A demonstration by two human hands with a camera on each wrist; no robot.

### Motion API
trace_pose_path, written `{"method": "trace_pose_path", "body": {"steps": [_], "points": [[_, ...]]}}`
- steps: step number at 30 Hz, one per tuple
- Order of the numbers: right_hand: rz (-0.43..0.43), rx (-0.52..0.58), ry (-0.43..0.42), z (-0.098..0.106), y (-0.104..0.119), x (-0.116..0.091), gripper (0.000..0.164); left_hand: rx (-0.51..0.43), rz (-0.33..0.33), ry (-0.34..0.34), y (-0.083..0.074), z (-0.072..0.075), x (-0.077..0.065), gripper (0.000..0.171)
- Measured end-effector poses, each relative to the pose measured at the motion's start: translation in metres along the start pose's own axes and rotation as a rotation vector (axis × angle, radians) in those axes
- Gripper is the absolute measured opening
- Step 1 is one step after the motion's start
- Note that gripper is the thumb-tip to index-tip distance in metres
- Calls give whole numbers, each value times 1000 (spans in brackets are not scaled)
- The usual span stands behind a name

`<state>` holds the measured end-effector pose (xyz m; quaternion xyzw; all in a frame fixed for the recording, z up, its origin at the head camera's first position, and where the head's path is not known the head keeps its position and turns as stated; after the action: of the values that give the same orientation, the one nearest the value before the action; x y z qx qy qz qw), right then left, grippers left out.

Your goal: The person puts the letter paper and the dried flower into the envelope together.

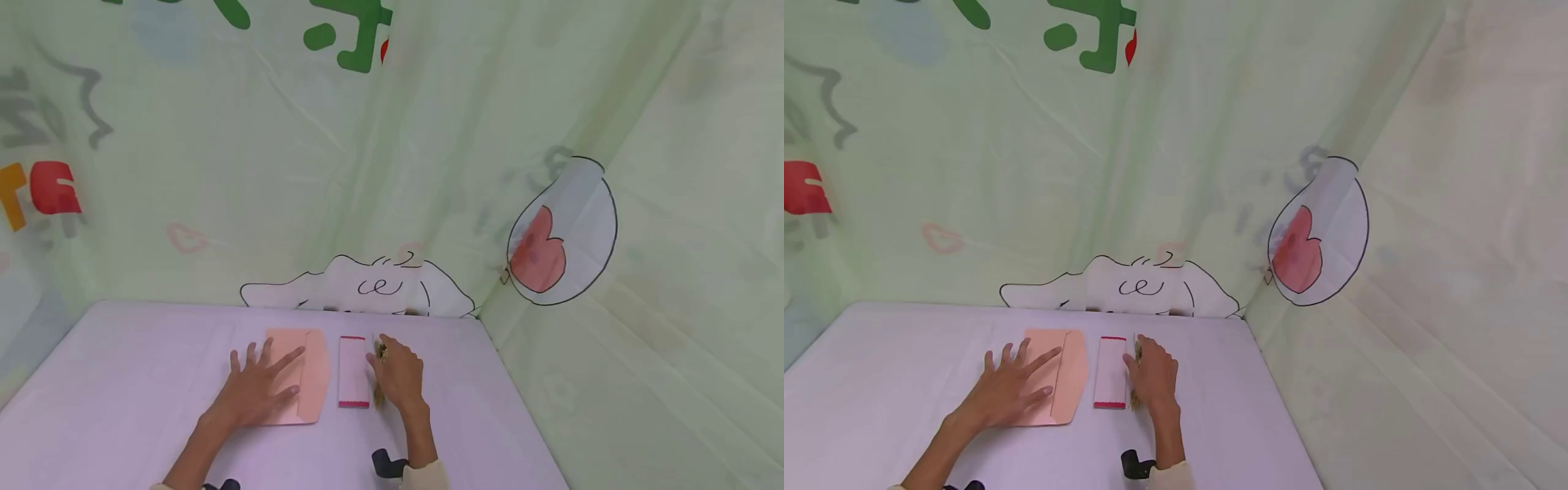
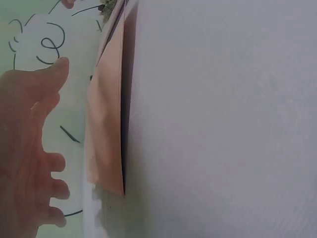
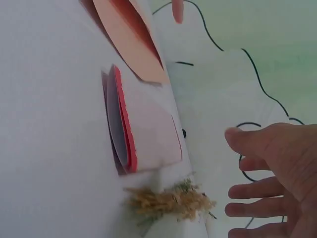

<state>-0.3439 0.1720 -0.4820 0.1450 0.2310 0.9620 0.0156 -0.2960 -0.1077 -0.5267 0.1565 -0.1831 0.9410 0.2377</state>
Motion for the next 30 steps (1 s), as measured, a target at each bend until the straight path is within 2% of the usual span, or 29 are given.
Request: {"method": "trace_pose_path", "body": {"steps": [2, 6, 12, 16, 19, 25, 30], "points": [[0, -16, -35, -1, 5, 1, 33, -24, 5, 14, -2, -3, 1, 67], [-42, -30, -104, -10, 13, 3, 25, -70, 12, 43, -6, -9, 1, 67], [-132, 52, -157, -25, 16, -3, 23, -87, 29, 97, -6, -16, 0, 68], [-153, -8, -179, -30, 23, -3, 23, -106, 29, 106, -3, -18, -1, 68], [-167, -36, -179, -31, 28, -2, 25, -140, 44, 112, -1, -20, -2, 68], [-189, 37, -136, -42, 28, -2, 21, -180, 92, 153, 4, -27, -2, 72], [-238, 44, -90, -54, 26, -2, 24, -186, 99, 150, 3, -28, -3, 75]]}}
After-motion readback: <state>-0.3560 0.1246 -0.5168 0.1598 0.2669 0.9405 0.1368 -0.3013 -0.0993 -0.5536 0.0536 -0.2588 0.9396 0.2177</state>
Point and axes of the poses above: each hand's wrist, its own x-axis towards the middle knuckle, its own z-axis out of the back of the hand, y = z × x, the point moved 7 cm from there along x, towards the middle knuckle, and after that the axes turned 10 degrees about -z, right-handed, at the moved point
